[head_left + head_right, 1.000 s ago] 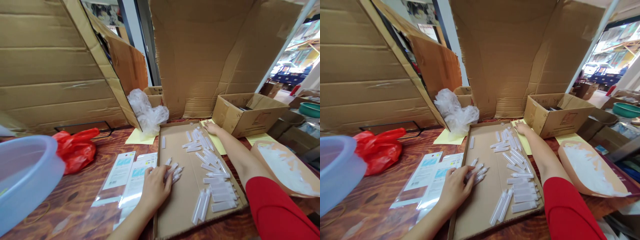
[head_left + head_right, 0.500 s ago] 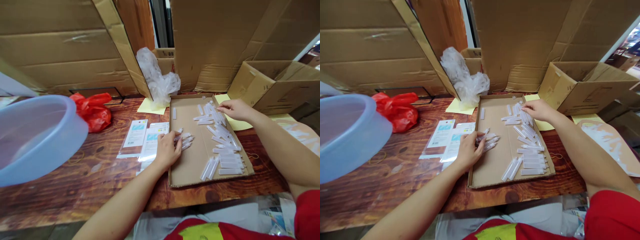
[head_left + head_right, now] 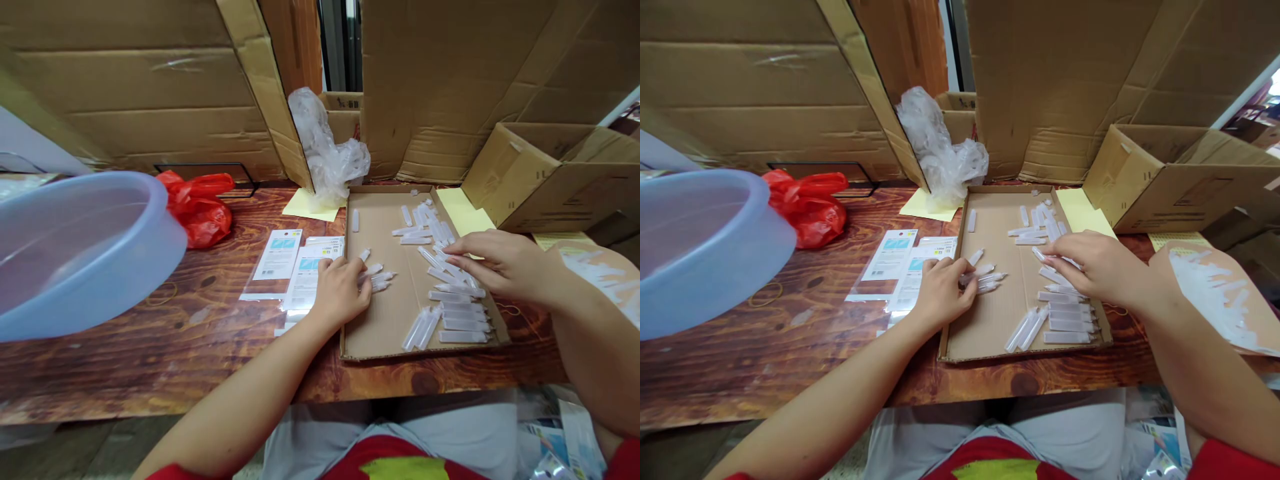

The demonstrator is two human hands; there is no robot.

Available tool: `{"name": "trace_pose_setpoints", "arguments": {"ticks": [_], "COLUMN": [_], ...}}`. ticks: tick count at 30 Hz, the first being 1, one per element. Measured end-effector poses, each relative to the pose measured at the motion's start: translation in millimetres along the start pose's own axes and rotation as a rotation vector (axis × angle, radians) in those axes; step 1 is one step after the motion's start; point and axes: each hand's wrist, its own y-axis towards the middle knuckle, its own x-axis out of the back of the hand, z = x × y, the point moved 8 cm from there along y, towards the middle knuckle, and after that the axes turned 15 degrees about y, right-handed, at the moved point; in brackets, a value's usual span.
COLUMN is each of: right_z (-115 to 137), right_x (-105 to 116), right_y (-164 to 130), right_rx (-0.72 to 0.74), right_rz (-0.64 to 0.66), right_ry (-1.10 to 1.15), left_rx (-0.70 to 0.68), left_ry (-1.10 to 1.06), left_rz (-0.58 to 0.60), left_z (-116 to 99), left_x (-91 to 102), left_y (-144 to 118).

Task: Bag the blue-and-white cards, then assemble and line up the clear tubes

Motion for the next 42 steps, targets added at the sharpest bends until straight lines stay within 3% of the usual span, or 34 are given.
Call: {"name": "trace_pose_setpoints", "arguments": {"ticks": [8,15,20,25,29,34,42], "right_z": [5.2,-11.0,-15.6,1.8,19.7,27.1,28.1], "right_x": [-25.3,-59.9,-56.3,-54.9,-76.7,-105.3,-116.5], "right_y": [-7.0,-15.0,-15.4,-22.8,-34.1,-42.5,-33.6], "right_rx": [-0.038,-0.133,-0.145,-0.093,-0.086,-0.101,-0.047], "right_rz": [0.211,0.482,0.447,0.429,0.523,0.625,0.641], "right_ry": [0.080,0.130,0.163,0.235,0.241,0.146,0.123], "left_rx": [-0.009,0.034,0.046,0.079,0.200,0.311,0.095], "left_ry": [0.062,0.115,0.131,0.045,-0.164,-0.460,-0.110], "left_rz": [0.048,0.076,0.026,-0.050,-0.094,-0.065,-0.107], "left_z": [-2.6,-0.2,0.8,5.7,25.5,46.3,25.3], "left_x": [-0.8,-2.6,2.2,8.2,10.6,-1.3,-3.9], "left_y": [-2.5,-4.2,-3.7,-0.9,5.0,10.8,8.8]}}
